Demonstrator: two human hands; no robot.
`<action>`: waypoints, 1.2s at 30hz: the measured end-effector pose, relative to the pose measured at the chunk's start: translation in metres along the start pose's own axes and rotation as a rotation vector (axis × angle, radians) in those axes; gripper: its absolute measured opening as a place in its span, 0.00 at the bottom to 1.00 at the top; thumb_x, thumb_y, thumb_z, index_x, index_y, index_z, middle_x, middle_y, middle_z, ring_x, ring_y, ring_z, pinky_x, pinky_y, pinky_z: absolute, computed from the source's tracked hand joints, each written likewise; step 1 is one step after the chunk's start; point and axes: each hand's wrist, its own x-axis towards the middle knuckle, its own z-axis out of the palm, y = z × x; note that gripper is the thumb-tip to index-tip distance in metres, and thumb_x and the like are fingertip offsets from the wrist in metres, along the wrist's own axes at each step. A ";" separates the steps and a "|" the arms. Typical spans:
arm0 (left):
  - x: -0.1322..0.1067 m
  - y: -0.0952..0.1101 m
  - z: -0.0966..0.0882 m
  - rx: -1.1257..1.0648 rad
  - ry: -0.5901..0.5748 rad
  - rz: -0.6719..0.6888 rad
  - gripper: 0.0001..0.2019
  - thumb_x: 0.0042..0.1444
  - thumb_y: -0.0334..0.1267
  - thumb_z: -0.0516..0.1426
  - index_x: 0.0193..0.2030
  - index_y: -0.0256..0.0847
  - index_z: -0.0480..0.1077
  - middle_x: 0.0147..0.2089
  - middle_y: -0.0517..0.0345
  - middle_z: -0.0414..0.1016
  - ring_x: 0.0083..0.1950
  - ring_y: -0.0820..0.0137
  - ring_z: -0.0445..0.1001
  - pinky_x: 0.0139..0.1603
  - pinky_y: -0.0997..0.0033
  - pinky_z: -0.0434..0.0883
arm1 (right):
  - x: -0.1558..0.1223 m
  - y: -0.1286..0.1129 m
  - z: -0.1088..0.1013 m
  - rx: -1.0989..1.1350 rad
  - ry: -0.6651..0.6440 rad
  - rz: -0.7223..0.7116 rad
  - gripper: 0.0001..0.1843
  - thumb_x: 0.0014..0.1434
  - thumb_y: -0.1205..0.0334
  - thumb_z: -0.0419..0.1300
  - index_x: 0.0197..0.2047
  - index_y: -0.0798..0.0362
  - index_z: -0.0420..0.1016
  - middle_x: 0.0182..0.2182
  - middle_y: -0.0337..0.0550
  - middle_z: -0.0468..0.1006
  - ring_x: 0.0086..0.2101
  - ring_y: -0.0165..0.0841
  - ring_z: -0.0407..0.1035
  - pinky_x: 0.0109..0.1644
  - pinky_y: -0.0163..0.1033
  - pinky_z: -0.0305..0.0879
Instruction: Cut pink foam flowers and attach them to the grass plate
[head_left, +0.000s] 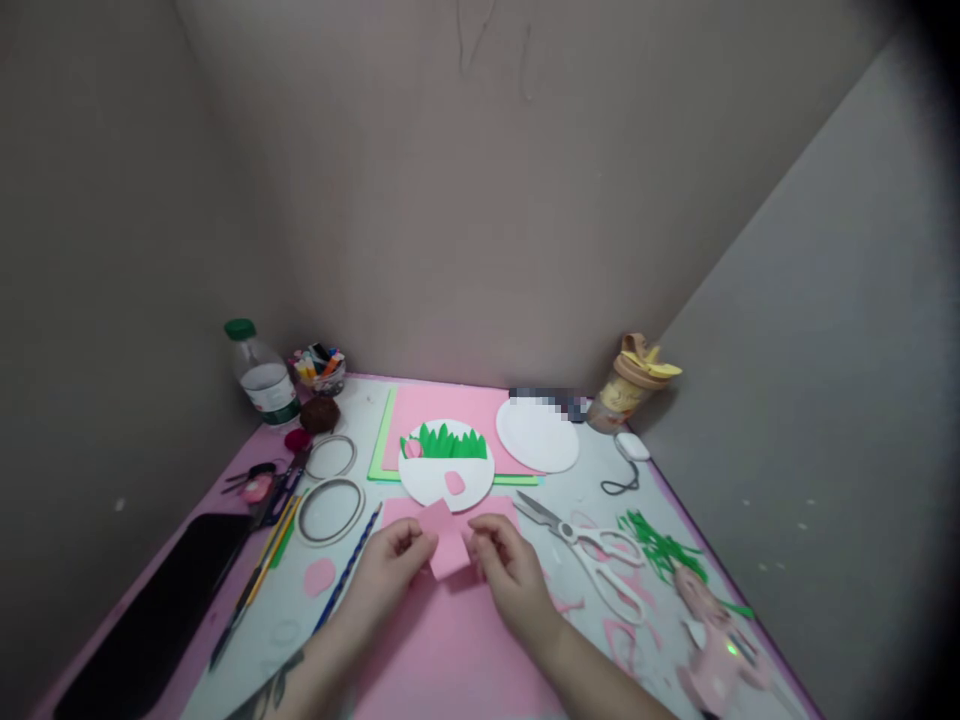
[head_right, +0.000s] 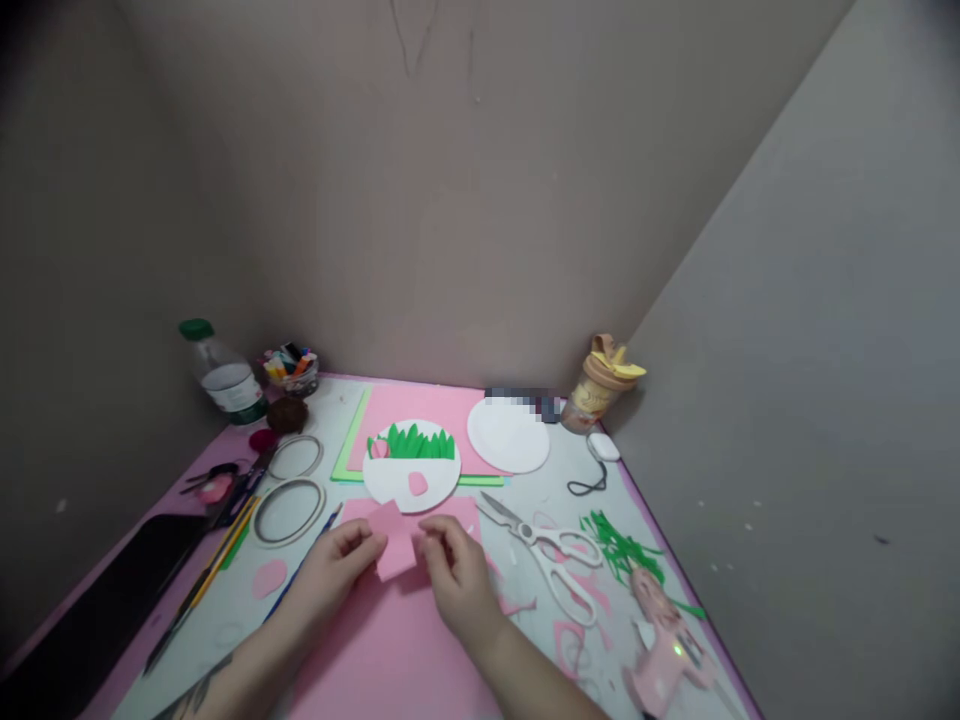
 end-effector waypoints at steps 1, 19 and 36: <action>-0.001 0.002 0.001 0.007 0.001 0.005 0.19 0.47 0.51 0.60 0.20 0.40 0.60 0.17 0.67 0.57 0.20 0.76 0.55 0.24 0.75 0.52 | 0.000 0.000 0.000 -0.027 0.007 -0.057 0.10 0.64 0.59 0.50 0.44 0.52 0.69 0.32 0.43 0.73 0.31 0.33 0.67 0.36 0.37 0.65; -0.012 0.010 0.007 0.117 0.007 0.088 0.18 0.53 0.49 0.55 0.20 0.39 0.64 0.20 0.64 0.61 0.23 0.74 0.59 0.26 0.74 0.55 | 0.003 -0.001 -0.006 -0.061 -0.022 -0.302 0.14 0.56 0.75 0.52 0.37 0.50 0.75 0.35 0.44 0.75 0.39 0.35 0.71 0.44 0.40 0.67; -0.005 0.010 -0.013 0.010 0.091 0.113 0.10 0.41 0.36 0.60 0.33 0.37 0.70 0.24 0.64 0.67 0.25 0.74 0.63 0.27 0.76 0.57 | 0.016 -0.042 -0.060 -0.703 -0.101 0.013 0.11 0.58 0.67 0.54 0.42 0.52 0.74 0.40 0.48 0.78 0.40 0.38 0.71 0.43 0.41 0.64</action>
